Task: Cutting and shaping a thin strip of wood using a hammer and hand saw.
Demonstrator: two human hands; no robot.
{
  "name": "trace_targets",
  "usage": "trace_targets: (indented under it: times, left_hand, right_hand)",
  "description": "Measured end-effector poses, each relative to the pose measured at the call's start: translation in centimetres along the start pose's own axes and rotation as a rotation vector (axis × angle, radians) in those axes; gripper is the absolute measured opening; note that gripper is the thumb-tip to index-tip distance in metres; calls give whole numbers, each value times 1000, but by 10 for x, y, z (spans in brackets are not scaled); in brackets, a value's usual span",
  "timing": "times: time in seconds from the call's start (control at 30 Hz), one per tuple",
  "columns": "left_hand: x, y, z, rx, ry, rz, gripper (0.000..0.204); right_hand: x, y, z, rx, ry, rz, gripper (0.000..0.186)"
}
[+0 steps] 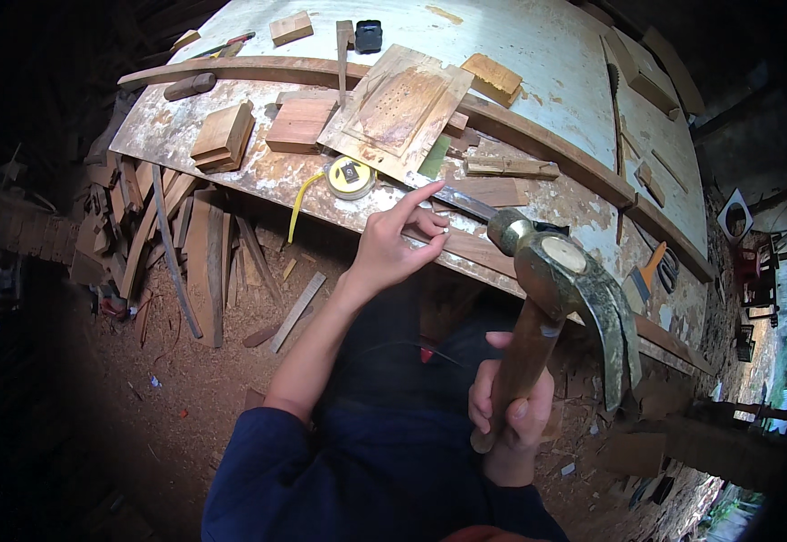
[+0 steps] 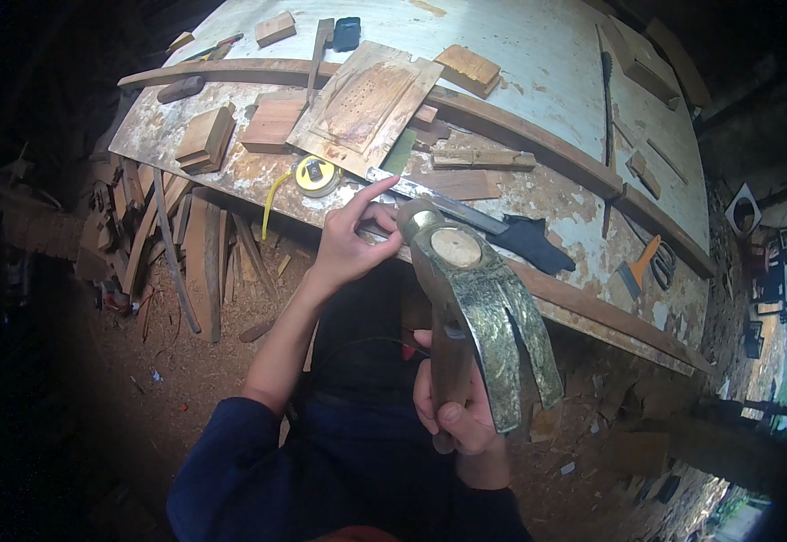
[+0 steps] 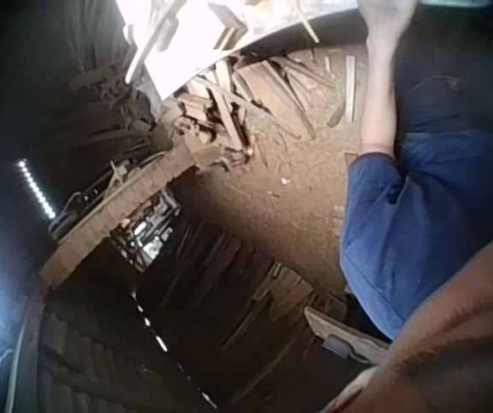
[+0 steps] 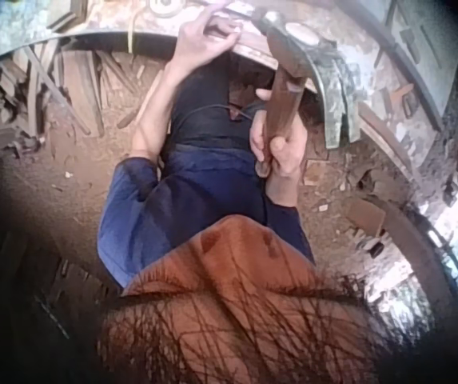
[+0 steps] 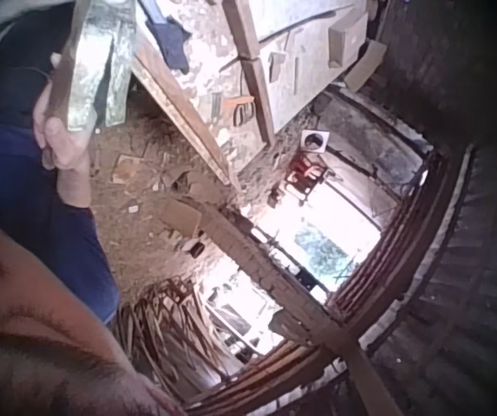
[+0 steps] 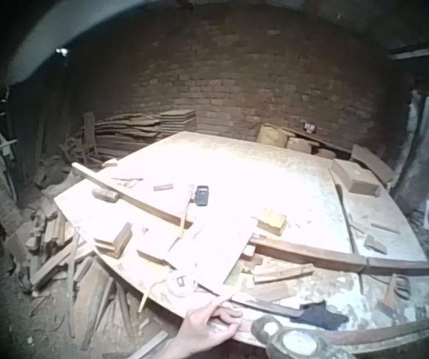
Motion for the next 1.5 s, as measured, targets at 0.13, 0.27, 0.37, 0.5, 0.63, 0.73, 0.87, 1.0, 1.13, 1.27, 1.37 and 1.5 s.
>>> trace_targets:
  times: [0.13,0.27,0.37,0.5,0.63,0.73,0.87,1.0,1.13,1.27,1.37,1.5]
  left_hand:
    - [5,0,-2,10,21,-6,77]
    - [8,0,0,-6,10,-21,78]
    - [5,-2,-1,0,12,-25,78]
    - [2,0,-2,50,65,4,77]
    - [7,3,-2,14,28,-24,76]
    - [6,-1,-2,23,31,-42,76]
    - [3,0,0,45,41,-30,76]
    - [6,1,-6,37,42,-19,76]
    - [9,-2,-2,32,43,-55,77]
    - [6,-2,-1,27,30,-37,78]
    - [4,2,-6,27,36,-8,79]
    - [2,1,-2,76,39,5,80]
  right_hand:
    - [-24,19,25,-148,-437,-135,86]
    - [9,3,5,-114,-193,-71,89]
    - [1,8,-6,-25,-45,24,89]
    - [-18,16,21,-83,-290,-82,84]
    - [9,2,10,-124,-202,-38,85]
    - [24,-2,-9,41,115,109,80]
    - [-7,15,13,-19,-129,37,79]
    - [-3,7,16,-125,-318,-99,74]
    - [7,7,-1,-94,-82,26,91]
    - [-15,12,16,-55,-177,-46,86]
    - [-18,9,18,-126,-428,-163,85]
    - [0,-6,-7,-30,-102,14,94]
Point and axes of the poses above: each hand's wrist, its own z-axis towards the middle knuckle, its own y-axis out of the back of the hand, x = y × z, the point moved 9 cm from there along z, towards the middle knuckle, and after that the axes turned 6 degrees about -y, right-handed, at the moved point
